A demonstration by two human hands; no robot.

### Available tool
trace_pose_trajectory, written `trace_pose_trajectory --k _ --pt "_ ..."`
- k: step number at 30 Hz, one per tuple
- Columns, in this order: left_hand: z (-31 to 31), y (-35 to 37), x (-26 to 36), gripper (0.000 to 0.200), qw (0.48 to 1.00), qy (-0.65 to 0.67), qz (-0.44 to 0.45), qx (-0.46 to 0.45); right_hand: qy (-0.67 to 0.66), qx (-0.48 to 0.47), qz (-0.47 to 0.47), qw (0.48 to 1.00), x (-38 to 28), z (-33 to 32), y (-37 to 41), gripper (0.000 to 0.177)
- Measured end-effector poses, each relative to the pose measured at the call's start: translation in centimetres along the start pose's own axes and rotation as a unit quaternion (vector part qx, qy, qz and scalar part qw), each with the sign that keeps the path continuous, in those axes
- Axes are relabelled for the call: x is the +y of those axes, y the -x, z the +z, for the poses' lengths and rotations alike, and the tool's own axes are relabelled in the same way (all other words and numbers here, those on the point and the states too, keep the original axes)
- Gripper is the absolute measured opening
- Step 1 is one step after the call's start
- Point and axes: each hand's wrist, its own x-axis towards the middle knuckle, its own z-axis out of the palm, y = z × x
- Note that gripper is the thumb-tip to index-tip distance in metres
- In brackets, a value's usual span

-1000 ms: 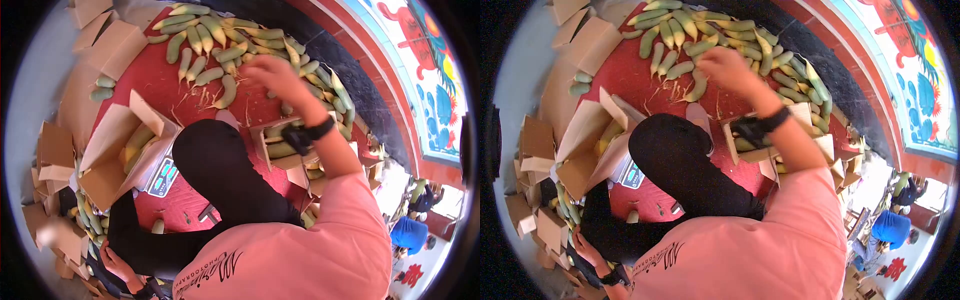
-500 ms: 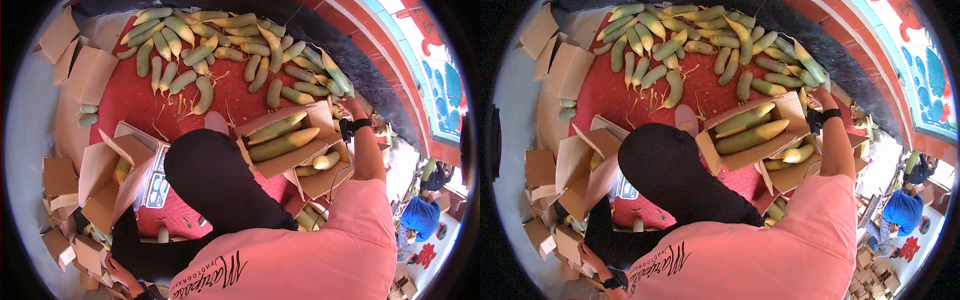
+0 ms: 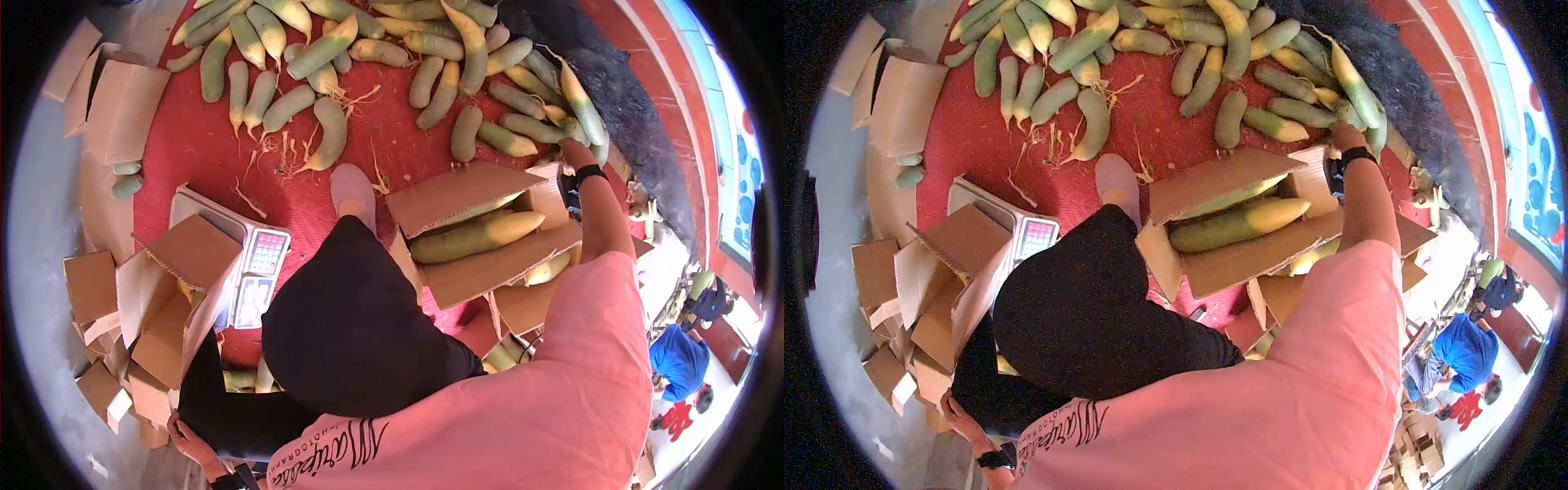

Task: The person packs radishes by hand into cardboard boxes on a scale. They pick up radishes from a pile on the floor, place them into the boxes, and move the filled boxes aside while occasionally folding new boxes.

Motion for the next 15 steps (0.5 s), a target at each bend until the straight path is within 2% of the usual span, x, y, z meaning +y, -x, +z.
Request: trace_pose_trajectory --k 2,3,5,6,7,9,11,13,14,15 --pt "-0.3 -0.3 -0.6 0.029 1.0 -0.004 -0.003 -0.003 0.039 0.09 -0.011 0.995 -0.6 1.9 -0.8 0.027" --pt "-0.4 -0.4 -1.0 0.029 1.0 0.015 0.0 -0.015 0.036 0.086 -0.015 0.996 -1.7 1.4 -0.9 0.027" --pt "-0.5 -0.5 -1.0 0.029 0.999 0.032 0.004 -0.029 0.116 -0.098 0.046 0.987 -3.6 -1.1 -0.4 0.028" --pt "-0.5 -0.4 -0.5 0.028 0.999 0.036 0.001 -0.03 0.149 -0.047 0.031 0.987 -5.1 -2.3 1.2 0.032" --pt "-0.3 -0.5 -0.1 0.028 0.999 0.042 -0.001 -0.03 0.15 -0.048 0.03 0.987 -6.0 -3.4 1.4 0.032" --pt "-0.3 -0.6 -0.1 0.028 0.998 0.042 -0.003 -0.036 0.229 -0.239 0.035 0.943 -7.0 -4.6 1.6 0.034" --pt "-0.1 -0.5 0.2 0.028 0.998 0.045 -0.008 -0.039 0.169 -0.198 0.04 0.965 -4.7 -0.7 2.7 0.03" --pt "0.0 -0.2 0.9 0.028 0.999 0.02 -0.02 -0.019 0.282 0.042 -0.066 0.956 4.0 16.1 -0.9 0.03" --pt "0.0 0.0 0.7 0.028 0.999 0.021 -0.024 -0.018 0.156 -0.068 0.032 0.985 2.8 13.8 0.8 0.035" --pt "0.1 0.1 0.5 0.028 0.999 0.018 -0.026 -0.012 0.024 -0.176 0.13 0.975 0.8 10.6 3.5 0.05"
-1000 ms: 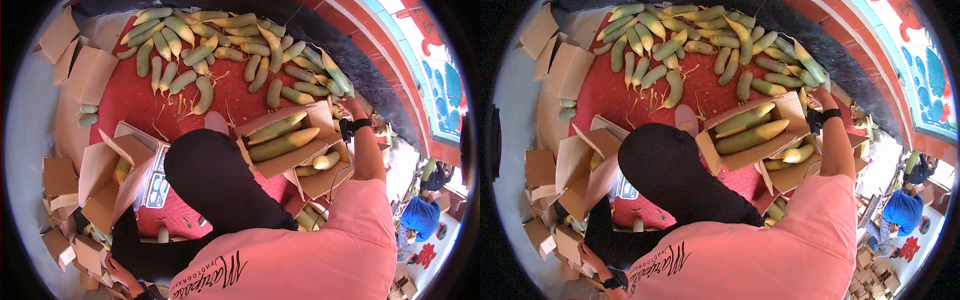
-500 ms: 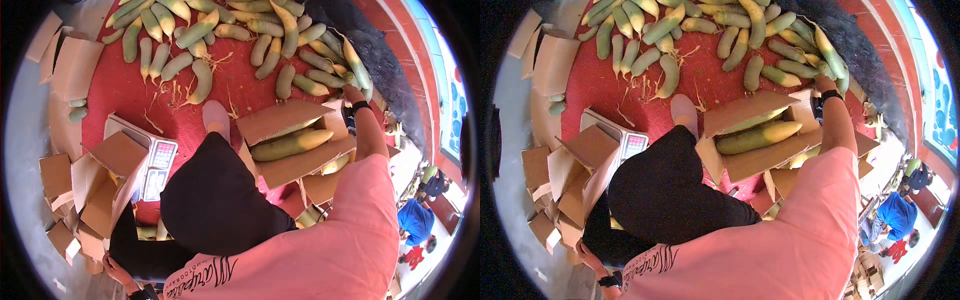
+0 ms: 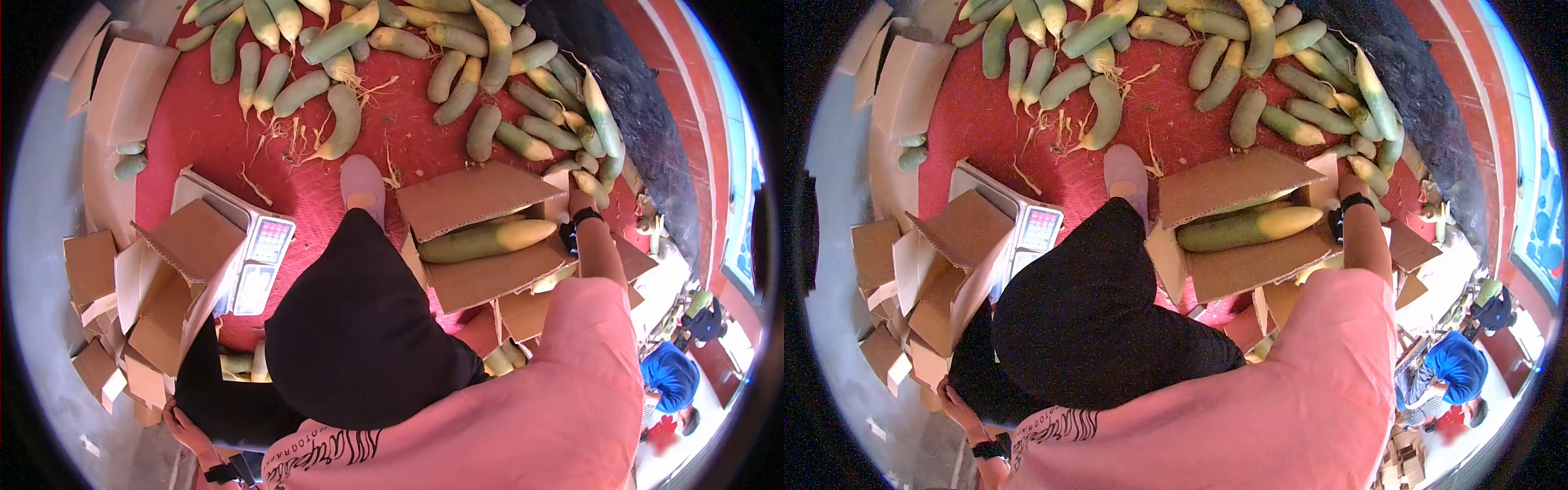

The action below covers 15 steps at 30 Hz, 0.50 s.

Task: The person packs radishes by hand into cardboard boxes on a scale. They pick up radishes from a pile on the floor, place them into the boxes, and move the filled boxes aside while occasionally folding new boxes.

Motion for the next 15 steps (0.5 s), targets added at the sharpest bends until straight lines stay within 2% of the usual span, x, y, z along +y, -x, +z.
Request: trace_pose_trajectory --k 1,4,5,6,7,8,9,10,15 --pt "0.1 -0.1 -0.1 0.028 1.0 -0.004 0.001 0.006 -0.022 0.102 -0.014 0.994 -1.9 -2.2 3.6 0.037" --pt "-0.4 -0.1 0.9 0.029 1.0 0.006 0.006 -0.001 -0.014 0.104 0.005 0.994 -3.4 -8.6 6.2 0.034" --pt "-0.5 0.0 0.6 0.029 1.0 0.005 0.006 0.002 -0.047 0.228 -0.122 0.965 -1.4 -5.9 2.6 0.029" --pt "-0.6 -0.1 0.2 0.029 1.0 0.006 0.009 -0.004 -0.049 0.229 -0.124 0.964 -1.2 -5.0 0.3 0.029" --pt "-0.7 -0.2 -0.2 0.029 1.0 0.008 0.013 -0.011 -0.199 0.123 -0.079 0.969 -1.3 -4.6 -1.3 0.03" --pt "-0.7 -0.2 -0.7 0.029 1.0 0.007 0.013 -0.01 -0.342 0.012 -0.03 0.939 -0.9 -4.0 -2.5 0.031" --pt "-0.5 -0.1 -1.4 0.028 1.0 -0.004 0.015 0.001 -0.158 0.082 -0.077 0.981 0.5 -2.7 -3.9 0.029" --pt "-0.4 0.1 -1.8 0.028 1.0 -0.017 0.014 0.011 0.036 0.148 -0.121 0.981 1.3 -1.7 -5.0 0.028" --pt "-0.2 0.7 -0.4 0.027 1.0 -0.011 0.004 0.014 -0.037 0.086 -0.112 0.989 -0.5 -2.3 -3.4 0.028"
